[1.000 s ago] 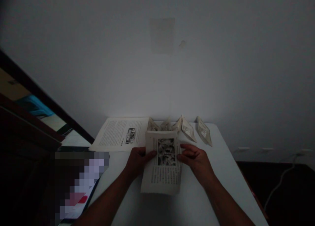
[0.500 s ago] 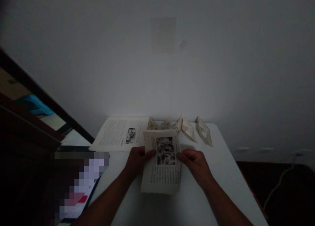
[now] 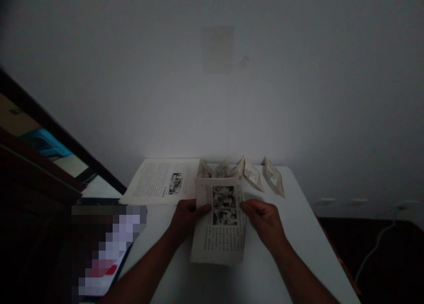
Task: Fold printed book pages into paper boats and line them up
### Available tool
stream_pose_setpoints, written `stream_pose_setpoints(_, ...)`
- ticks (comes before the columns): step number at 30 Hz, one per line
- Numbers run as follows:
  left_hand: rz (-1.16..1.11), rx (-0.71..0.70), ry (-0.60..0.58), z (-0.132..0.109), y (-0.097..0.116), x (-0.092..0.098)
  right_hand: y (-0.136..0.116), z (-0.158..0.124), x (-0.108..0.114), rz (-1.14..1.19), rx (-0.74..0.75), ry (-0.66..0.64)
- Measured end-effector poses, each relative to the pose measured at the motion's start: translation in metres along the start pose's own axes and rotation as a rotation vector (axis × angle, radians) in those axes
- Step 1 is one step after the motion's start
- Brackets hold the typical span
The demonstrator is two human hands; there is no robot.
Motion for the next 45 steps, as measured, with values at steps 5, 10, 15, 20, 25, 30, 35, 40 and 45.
stream_pose_setpoints(5, 0.004, -0.004, -0.025, 0.0007, -0.0022, -0.0006, -0.0019, -0.0018, 0.0000, 0.051, 0.006, -0.015)
stream_pose_setpoints(10, 0.020, -0.004, -0.040, 0.0013, -0.0039, -0.0003, -0.0027, -0.0015, 0.0008, 0.034, 0.024, 0.019)
stream_pose_setpoints(15, 0.049, 0.002, -0.030, 0.0024, -0.0069, 0.0010, -0.0013, -0.0004, 0.0030, 0.014, 0.005, 0.065)
stream_pose_setpoints(20, 0.028, -0.015, -0.050, 0.0018, -0.0062, -0.0010, -0.0012, -0.0008, 0.0056, -0.018, 0.043, 0.074)
stream_pose_setpoints(25, -0.003, -0.012, -0.065, 0.0010, -0.0053, -0.0016, 0.0042, -0.0009, 0.0058, 0.024, 0.033, 0.046)
stream_pose_setpoints(30, 0.014, -0.011, -0.071, 0.0007, -0.0063, -0.0015, 0.0039, -0.0004, 0.0057, 0.033, 0.046, 0.044)
stream_pose_setpoints(35, 0.010, -0.015, -0.078, 0.0003, -0.0048, -0.0028, -0.0005, 0.0000, 0.0060, 0.017, 0.030, 0.078)
stream_pose_setpoints(40, 0.018, -0.014, -0.082, 0.0001, -0.0042, -0.0029, -0.0037, -0.0006, 0.0055, 0.017, 0.023, 0.089)
stream_pose_setpoints(45, 0.039, -0.019, -0.092, 0.0000, -0.0044, -0.0036, -0.0010, -0.0013, 0.0092, -0.007, 0.032, 0.109)
Point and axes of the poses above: each hand's wrist, its own z-axis towards the middle knuckle, its own x-axis out of the back of the hand, y = z × x, the point moved 5 cm from there along z, towards the middle knuckle, and after that the axes turned 2 degrees about z, right-handed, at the moved point
